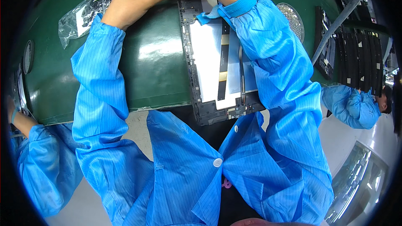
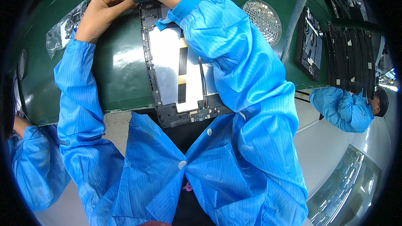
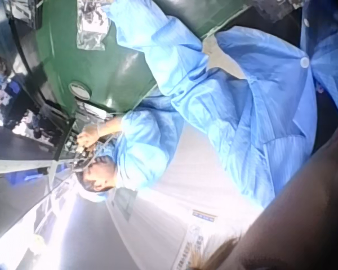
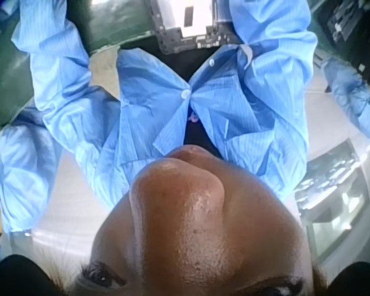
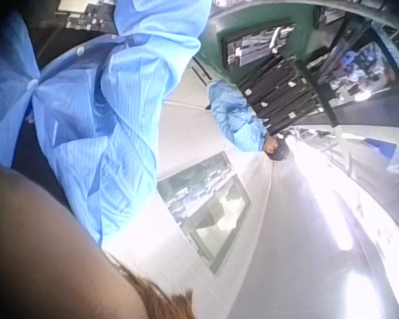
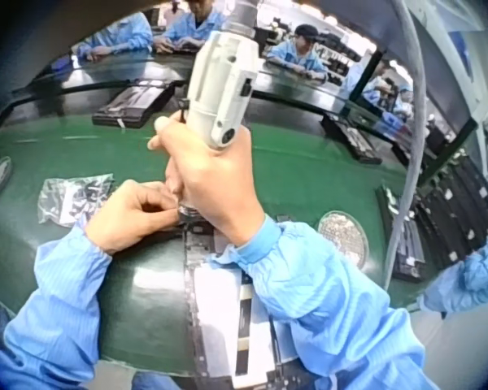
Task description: Assembling internal components of a tablet using an electric screwdriver on a factory production line.
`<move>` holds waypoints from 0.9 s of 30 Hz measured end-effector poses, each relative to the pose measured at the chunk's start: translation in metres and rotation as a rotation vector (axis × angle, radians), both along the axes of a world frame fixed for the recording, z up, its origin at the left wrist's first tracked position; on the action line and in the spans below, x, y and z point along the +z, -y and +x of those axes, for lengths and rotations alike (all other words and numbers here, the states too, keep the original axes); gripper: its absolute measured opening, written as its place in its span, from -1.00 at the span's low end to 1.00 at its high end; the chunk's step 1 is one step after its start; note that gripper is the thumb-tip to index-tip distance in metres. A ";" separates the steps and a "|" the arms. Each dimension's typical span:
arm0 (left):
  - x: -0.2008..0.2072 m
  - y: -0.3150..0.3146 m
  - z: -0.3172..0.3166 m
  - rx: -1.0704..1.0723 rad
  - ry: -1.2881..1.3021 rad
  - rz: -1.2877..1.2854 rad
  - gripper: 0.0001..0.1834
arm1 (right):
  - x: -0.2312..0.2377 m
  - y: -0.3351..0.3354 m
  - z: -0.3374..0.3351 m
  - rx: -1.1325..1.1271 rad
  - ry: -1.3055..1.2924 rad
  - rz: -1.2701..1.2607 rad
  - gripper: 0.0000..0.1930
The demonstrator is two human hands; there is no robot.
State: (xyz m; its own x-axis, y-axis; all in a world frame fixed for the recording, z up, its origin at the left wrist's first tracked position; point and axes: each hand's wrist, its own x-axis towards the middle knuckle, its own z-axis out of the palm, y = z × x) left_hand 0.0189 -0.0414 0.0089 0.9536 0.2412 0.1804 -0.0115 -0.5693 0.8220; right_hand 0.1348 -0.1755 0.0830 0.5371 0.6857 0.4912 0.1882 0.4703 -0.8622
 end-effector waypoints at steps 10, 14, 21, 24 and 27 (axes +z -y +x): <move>-0.002 -0.005 0.003 0.007 0.004 -0.039 -0.79 | -0.001 0.001 0.002 0.028 -0.004 0.124 -0.87; -0.008 -0.006 -0.004 -0.009 0.019 -0.073 -0.78 | -0.004 -0.003 -0.003 0.021 -0.037 0.088 -0.86; -0.004 -0.003 -0.001 -0.086 0.115 -0.101 -0.79 | 0.005 0.003 0.002 0.074 -0.027 0.116 -0.84; 0.024 0.027 -0.001 -0.019 0.079 -0.371 -0.93 | 0.003 0.007 0.006 0.062 -0.015 0.115 -0.83; 0.020 0.022 -0.006 -0.028 0.105 -0.390 -0.92 | 0.003 0.005 0.000 0.093 -0.035 0.110 -0.83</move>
